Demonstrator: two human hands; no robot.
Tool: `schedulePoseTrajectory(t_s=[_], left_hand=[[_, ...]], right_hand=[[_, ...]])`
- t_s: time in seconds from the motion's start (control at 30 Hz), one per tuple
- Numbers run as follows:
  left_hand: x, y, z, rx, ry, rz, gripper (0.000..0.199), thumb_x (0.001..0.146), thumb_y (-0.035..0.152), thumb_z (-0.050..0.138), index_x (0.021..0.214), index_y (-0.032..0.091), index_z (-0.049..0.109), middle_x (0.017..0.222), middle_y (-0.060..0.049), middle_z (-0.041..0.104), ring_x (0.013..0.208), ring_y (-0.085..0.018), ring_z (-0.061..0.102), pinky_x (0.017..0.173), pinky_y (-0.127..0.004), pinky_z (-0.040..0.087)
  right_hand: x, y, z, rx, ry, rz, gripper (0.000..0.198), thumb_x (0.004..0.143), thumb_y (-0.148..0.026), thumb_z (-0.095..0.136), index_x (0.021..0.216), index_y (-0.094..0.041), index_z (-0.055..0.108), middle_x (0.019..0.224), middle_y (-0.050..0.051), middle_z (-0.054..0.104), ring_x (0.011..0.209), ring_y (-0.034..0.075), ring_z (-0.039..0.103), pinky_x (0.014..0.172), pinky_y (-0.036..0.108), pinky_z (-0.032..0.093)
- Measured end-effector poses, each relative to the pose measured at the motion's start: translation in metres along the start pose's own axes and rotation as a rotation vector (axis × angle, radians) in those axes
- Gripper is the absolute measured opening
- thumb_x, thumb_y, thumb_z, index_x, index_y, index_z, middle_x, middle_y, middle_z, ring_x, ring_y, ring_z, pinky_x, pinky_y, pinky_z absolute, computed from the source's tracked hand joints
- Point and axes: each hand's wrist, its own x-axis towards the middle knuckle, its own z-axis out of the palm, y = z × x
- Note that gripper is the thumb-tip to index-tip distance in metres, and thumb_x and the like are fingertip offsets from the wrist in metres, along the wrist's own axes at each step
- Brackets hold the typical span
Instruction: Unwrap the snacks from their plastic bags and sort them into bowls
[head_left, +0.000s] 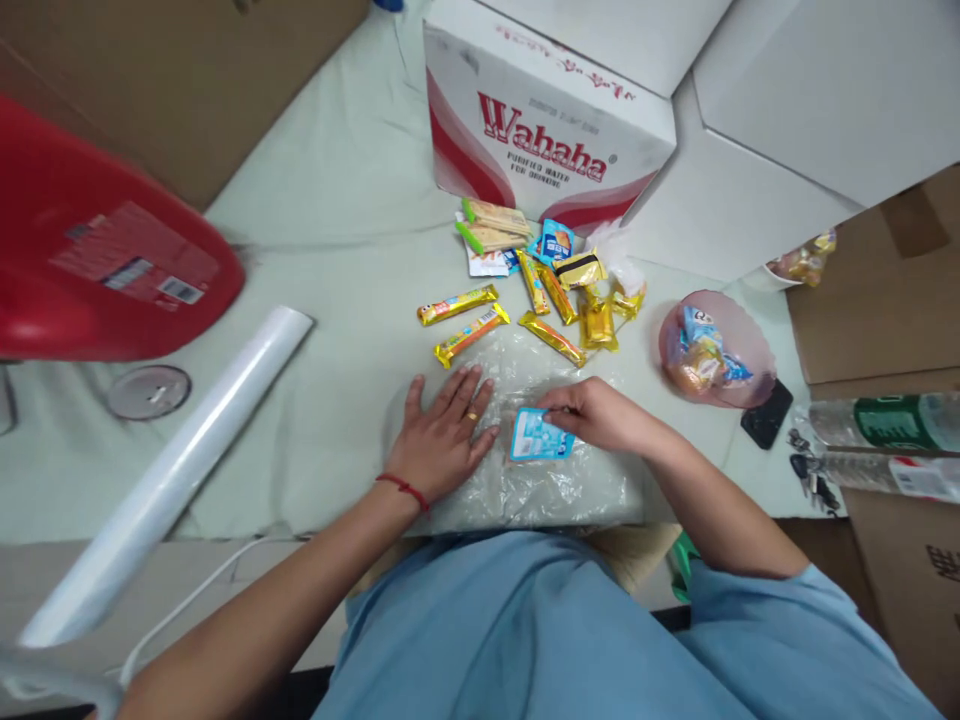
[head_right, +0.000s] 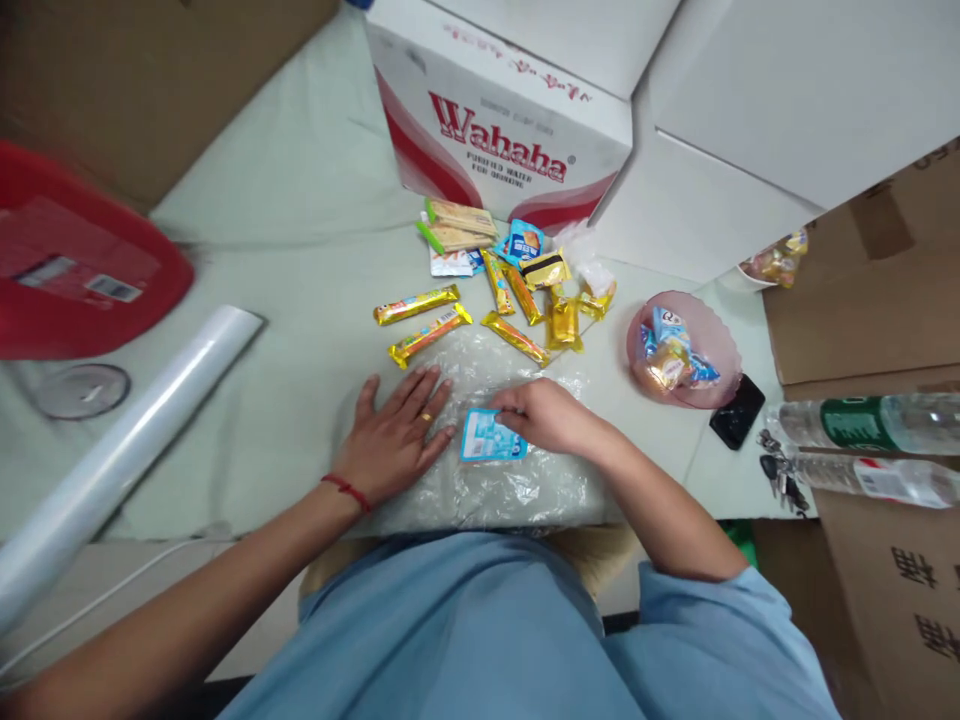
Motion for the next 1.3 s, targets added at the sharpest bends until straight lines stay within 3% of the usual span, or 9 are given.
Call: schedulePoseTrajectory(t_s=[0.13, 0.23, 0.33, 0.4, 0.57, 0.7, 0.9, 1.17, 1.3], left_hand=[[0.001, 0.001, -0.001, 0.006, 0.011, -0.003, 0.063, 0.107, 0.046, 0.038, 0.166, 0.026, 0.034, 0.172, -0.014, 0.033, 0.16, -0.033, 0.034, 0.129, -0.071, 0.003], [0.001, 0.002, -0.001, 0.015, 0.017, -0.002, 0.064, 0.107, 0.048, 0.037, 0.167, 0.025, 0.033, 0.172, -0.015, 0.034, 0.159, -0.035, 0.036, 0.128, -0.072, 0.005], [0.001, 0.002, 0.0, 0.024, 0.02, -0.001, 0.064, 0.107, 0.048, 0.038, 0.167, 0.025, 0.033, 0.172, -0.015, 0.033, 0.159, -0.034, 0.036, 0.129, -0.071, 0.006], [0.0, 0.002, 0.0, 0.03, 0.02, -0.005, 0.063, 0.107, 0.048, 0.038, 0.166, 0.026, 0.034, 0.172, -0.014, 0.034, 0.159, -0.033, 0.036, 0.129, -0.07, 0.006], [0.0, 0.002, 0.0, 0.049, 0.012, -0.008, 0.063, 0.108, 0.048, 0.038, 0.167, 0.026, 0.033, 0.173, -0.012, 0.032, 0.16, -0.032, 0.033, 0.13, -0.068, 0.005], [0.001, 0.002, 0.0, 0.052, 0.008, -0.006, 0.064, 0.107, 0.048, 0.037, 0.167, 0.026, 0.031, 0.173, -0.013, 0.031, 0.159, -0.033, 0.035, 0.129, -0.069, 0.006], [0.001, 0.002, 0.0, 0.043, 0.019, -0.003, 0.065, 0.107, 0.046, 0.039, 0.168, 0.029, 0.028, 0.173, -0.012, 0.033, 0.159, -0.033, 0.035, 0.129, -0.069, 0.004], [0.0, 0.001, 0.003, 0.056, 0.045, 0.005, 0.063, 0.108, 0.048, 0.034, 0.166, 0.025, 0.035, 0.172, -0.013, 0.034, 0.159, -0.031, 0.036, 0.129, -0.069, 0.005], [0.001, 0.001, 0.004, 0.05, 0.042, -0.004, 0.063, 0.107, 0.049, 0.034, 0.166, 0.027, 0.034, 0.172, -0.013, 0.035, 0.159, -0.032, 0.036, 0.129, -0.069, 0.005]], right_hand=[[-0.005, -0.008, 0.02, -0.236, 0.096, 0.065, 0.028, 0.103, -0.02, 0.053, 0.119, -0.023, 0.076, 0.116, 0.006, 0.077, 0.1, 0.02, 0.072, 0.086, 0.028, 0.049], [-0.008, -0.013, 0.024, -0.342, 0.112, 0.076, 0.032, 0.107, -0.037, 0.054, 0.13, -0.023, 0.071, 0.134, 0.011, 0.069, 0.108, 0.024, 0.072, 0.088, 0.032, 0.052], [-0.015, -0.015, 0.029, -0.366, 0.048, 0.016, 0.065, 0.095, -0.053, 0.073, 0.149, -0.022, 0.056, 0.15, 0.015, 0.058, 0.121, 0.031, 0.068, 0.093, 0.038, 0.054], [-0.019, -0.014, 0.033, -0.405, 0.008, -0.032, 0.08, 0.087, -0.045, 0.084, 0.155, -0.023, 0.049, 0.155, 0.016, 0.054, 0.129, 0.034, 0.062, 0.097, 0.041, 0.054], [-0.022, -0.013, 0.045, -0.491, 0.038, 0.014, 0.067, 0.088, -0.018, 0.075, 0.15, -0.024, 0.052, 0.143, 0.015, 0.061, 0.119, 0.032, 0.067, 0.09, 0.04, 0.056], [-0.026, -0.016, 0.047, -0.522, 0.022, 0.104, 0.067, 0.089, -0.022, 0.071, 0.152, -0.02, 0.048, 0.139, 0.017, 0.062, 0.102, 0.031, 0.072, 0.079, 0.039, 0.056], [-0.028, -0.019, 0.042, -0.513, 0.079, 0.194, 0.064, 0.091, -0.026, 0.067, 0.151, -0.022, 0.046, 0.14, 0.017, 0.06, 0.101, 0.029, 0.072, 0.078, 0.038, 0.056], [-0.026, -0.017, 0.053, -0.445, 0.127, 0.118, 0.074, 0.092, -0.036, 0.076, 0.156, -0.024, 0.04, 0.156, 0.016, 0.05, 0.116, 0.031, 0.069, 0.085, 0.039, 0.057], [-0.026, -0.018, 0.057, -0.451, 0.135, 0.131, 0.058, 0.094, -0.034, 0.073, 0.147, -0.026, 0.05, 0.153, 0.015, 0.053, 0.11, 0.029, 0.072, 0.083, 0.037, 0.057]])
